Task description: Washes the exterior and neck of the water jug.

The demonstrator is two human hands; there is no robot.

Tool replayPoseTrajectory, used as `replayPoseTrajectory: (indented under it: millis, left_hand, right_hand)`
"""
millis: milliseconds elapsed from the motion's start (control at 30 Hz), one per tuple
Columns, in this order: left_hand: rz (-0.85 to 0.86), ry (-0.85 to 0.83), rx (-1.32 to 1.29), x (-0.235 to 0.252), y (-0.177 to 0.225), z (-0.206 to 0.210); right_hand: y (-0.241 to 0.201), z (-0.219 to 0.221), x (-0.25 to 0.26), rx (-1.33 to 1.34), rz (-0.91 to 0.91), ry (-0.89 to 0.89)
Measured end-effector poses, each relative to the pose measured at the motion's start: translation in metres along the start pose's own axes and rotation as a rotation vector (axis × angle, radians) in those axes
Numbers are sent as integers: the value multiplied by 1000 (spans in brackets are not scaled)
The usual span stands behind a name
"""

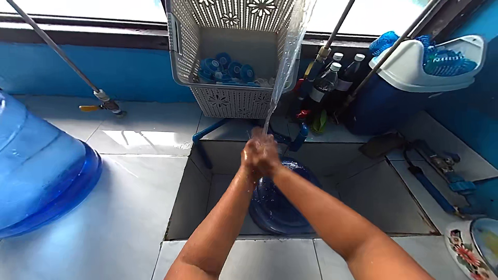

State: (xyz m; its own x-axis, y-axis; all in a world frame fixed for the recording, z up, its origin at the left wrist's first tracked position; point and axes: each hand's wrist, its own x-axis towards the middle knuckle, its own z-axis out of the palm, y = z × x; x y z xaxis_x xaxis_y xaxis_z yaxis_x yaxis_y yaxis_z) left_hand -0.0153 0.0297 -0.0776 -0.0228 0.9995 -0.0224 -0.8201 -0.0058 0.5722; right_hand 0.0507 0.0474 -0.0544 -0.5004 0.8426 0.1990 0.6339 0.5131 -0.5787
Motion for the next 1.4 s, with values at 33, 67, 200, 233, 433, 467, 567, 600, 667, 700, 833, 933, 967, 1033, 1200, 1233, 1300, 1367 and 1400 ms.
replayPoseTrajectory:
  millis: [33, 67, 200, 233, 433, 467, 567, 600, 667, 700, 833, 933, 967, 1033, 1200, 1233, 1300, 1367, 1400]
  left_hand:
    - [-76, 190, 95, -9, 5, 25]
    - [-99, 203, 141, -12, 8, 27]
    - [18, 128, 197, 6, 29, -14]
    - [-6, 136, 187, 0, 29, -10]
    - [-228, 102, 273, -5, 29, -1]
    - [-293, 39, 286, -1, 33, -8]
    - [-528, -28, 367, 5, 40, -10]
    - [-581, -57, 379, 4, 39, -9]
    - [-612, -65, 365, 3, 35, -10]
    - [-607, -57, 352, 3, 33, -13]
    - [-440, 158, 403, 4, 28, -6]
    - [-349, 332, 375, 10, 20, -4]
    - [-352, 351, 395, 11, 19, -5]
    - [-377, 356, 397, 10, 18, -7]
    - [-337, 297, 390, -4, 19, -4]
    - [-327, 251, 416, -9, 20, -7]
    - [-299, 119, 512, -18, 21, -18]
    - [-280, 52, 585, -27, 22, -27]
    - [-268, 35, 623, -33, 22, -30]
  right_hand:
    - [6, -12, 14, -52, 68, -27]
    - [8, -14, 18, -66, 105, -45]
    - [-17, 23, -18, 162, -59, 40]
    - [-12, 21, -13, 155, -59, 28]
    - [0, 12, -40, 64, -46, -22]
    - [-2, 15, -69, 110, -93, -101]
    - [18, 4, -146, 179, -101, -286]
    - [32, -2, -168, 159, -90, -265]
    - [62, -13, -210, 97, -91, -96]
    - [76, -18, -230, 65, -79, 5]
    - [121, -37, -298, -160, 126, 106]
    - [138, -30, -322, -307, 152, 188]
    - [137, -29, -321, -316, 161, 208]
    - [131, -31, -316, -299, 214, 188]
    - [129, -34, -314, -286, 249, 171]
    - [129, -34, -314, -289, 256, 166]
    - [127, -34, -313, -298, 269, 164]
    - [128, -34, -314, -311, 277, 158]
    - [128, -34, -314, -313, 281, 148]
